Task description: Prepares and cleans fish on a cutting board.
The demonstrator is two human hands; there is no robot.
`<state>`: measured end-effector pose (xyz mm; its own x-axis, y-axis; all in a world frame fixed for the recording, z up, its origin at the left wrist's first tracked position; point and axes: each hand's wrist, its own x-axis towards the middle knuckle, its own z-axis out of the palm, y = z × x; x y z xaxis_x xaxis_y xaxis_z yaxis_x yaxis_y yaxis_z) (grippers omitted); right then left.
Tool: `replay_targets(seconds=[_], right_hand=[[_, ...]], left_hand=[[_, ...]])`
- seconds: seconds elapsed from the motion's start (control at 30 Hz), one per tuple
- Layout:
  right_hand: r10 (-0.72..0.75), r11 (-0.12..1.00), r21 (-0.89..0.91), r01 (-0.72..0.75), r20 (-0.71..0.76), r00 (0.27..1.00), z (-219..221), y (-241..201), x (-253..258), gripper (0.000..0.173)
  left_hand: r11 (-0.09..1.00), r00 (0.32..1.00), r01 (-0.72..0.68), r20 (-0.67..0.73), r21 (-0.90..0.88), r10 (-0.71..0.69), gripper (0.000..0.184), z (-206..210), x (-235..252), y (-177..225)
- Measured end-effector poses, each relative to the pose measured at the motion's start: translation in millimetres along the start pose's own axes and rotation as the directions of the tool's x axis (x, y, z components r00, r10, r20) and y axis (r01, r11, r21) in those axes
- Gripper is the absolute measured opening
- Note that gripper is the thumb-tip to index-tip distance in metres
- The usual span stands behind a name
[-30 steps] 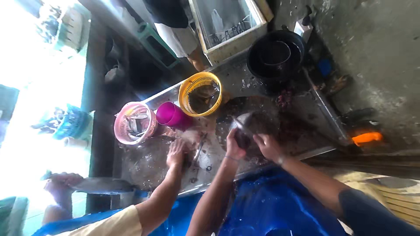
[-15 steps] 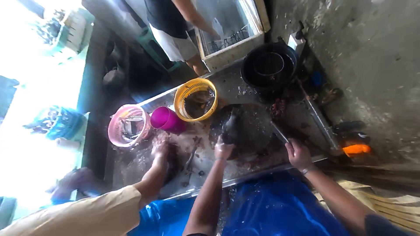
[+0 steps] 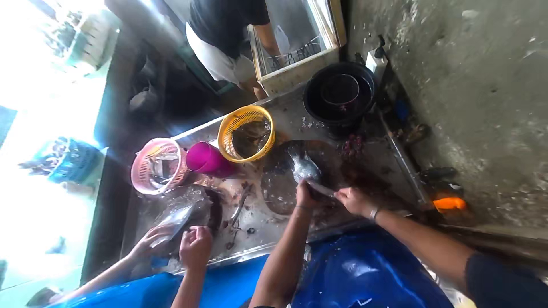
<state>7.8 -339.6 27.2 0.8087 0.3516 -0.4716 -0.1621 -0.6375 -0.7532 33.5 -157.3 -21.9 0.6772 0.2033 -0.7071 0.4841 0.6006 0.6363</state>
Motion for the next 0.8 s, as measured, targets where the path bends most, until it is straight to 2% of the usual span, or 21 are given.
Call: replay_targets(seconds=[0.07,0.13,0.17,0.23,0.3,0.37,0.43,0.47,0.53,0.6,0.63,0.67,0.73,0.77,0.8], right_hand=[[0.021,1.0,0.015,-0.02,-0.047,0.999,-17,-8,16,0.048],[0.012,0.995,0.1,0.013,-0.242,0.97,-8,-2,39,0.049],[0.003,0.987,0.153,0.043,-0.287,0.958,4,5,37,0.048],[-0.004,0.984,0.175,0.042,-0.213,0.977,9,20,12,0.046],[-0.013,0.993,0.115,0.024,-0.095,0.995,-14,19,-9,0.044],[-0.041,0.987,0.147,0.067,-0.173,0.984,-31,0,1,0.042],[-0.089,0.972,0.177,0.155,-0.33,0.94,-22,-17,29,0.043],[-0.111,0.97,0.165,0.18,-0.355,0.928,-8,-20,34,0.044],[-0.169,0.97,0.123,0.209,-0.272,0.947,14,-15,20,0.044],[-0.196,0.98,0.029,0.198,-0.067,0.978,-2,-22,1,0.042],[-0.195,0.981,0.023,0.195,-0.023,0.981,-9,-30,-1,0.041],[-0.192,0.979,0.061,0.197,-0.069,0.979,-7,-36,5,0.038],[-0.199,0.963,0.122,0.24,-0.279,0.939,13,-36,28,0.039],[-0.199,0.964,0.119,0.238,-0.274,0.941,26,-32,30,0.041],[-0.201,0.971,0.09,0.221,-0.192,0.961,36,-26,25,0.042]], left_hand=[[0.998,0.999,0.011,0.048,-0.056,-0.008,0.033,10,-12,-8],[0.991,0.997,-0.026,0.075,-0.13,0.036,0.029,28,-16,-7],[0.987,0.995,-0.044,0.083,-0.152,0.057,0.028,34,-17,-1],[0.985,0.989,-0.102,0.097,-0.139,0.116,0.023,33,-12,19],[0.988,0.988,-0.126,0.078,-0.086,0.133,0.02,25,-12,33],[0.991,0.991,-0.115,0.068,-0.064,0.119,0.022,22,-18,35],[0.99,0.99,-0.11,0.083,-0.09,0.117,0.025,31,-24,31],[0.988,0.988,-0.115,0.087,-0.1,0.124,0.025,35,-26,30],[0.987,0.988,-0.131,0.074,-0.096,0.138,0.028,27,-22,33],[0.983,0.985,-0.132,0.097,-0.124,0.145,0.027,13,-18,38],[0.984,0.986,-0.117,0.106,-0.138,0.132,0.025,4,-20,36],[0.984,0.989,-0.098,0.1,-0.146,0.113,0.026,0,-25,33],[0.982,0.989,-0.082,0.108,-0.169,0.101,0.028,2,-32,38],[0.98,0.987,-0.105,0.106,-0.169,0.124,0.028,-2,-32,44],[0.98,0.982,-0.152,0.091,-0.128,0.164,0.028,-14,-29,53]])
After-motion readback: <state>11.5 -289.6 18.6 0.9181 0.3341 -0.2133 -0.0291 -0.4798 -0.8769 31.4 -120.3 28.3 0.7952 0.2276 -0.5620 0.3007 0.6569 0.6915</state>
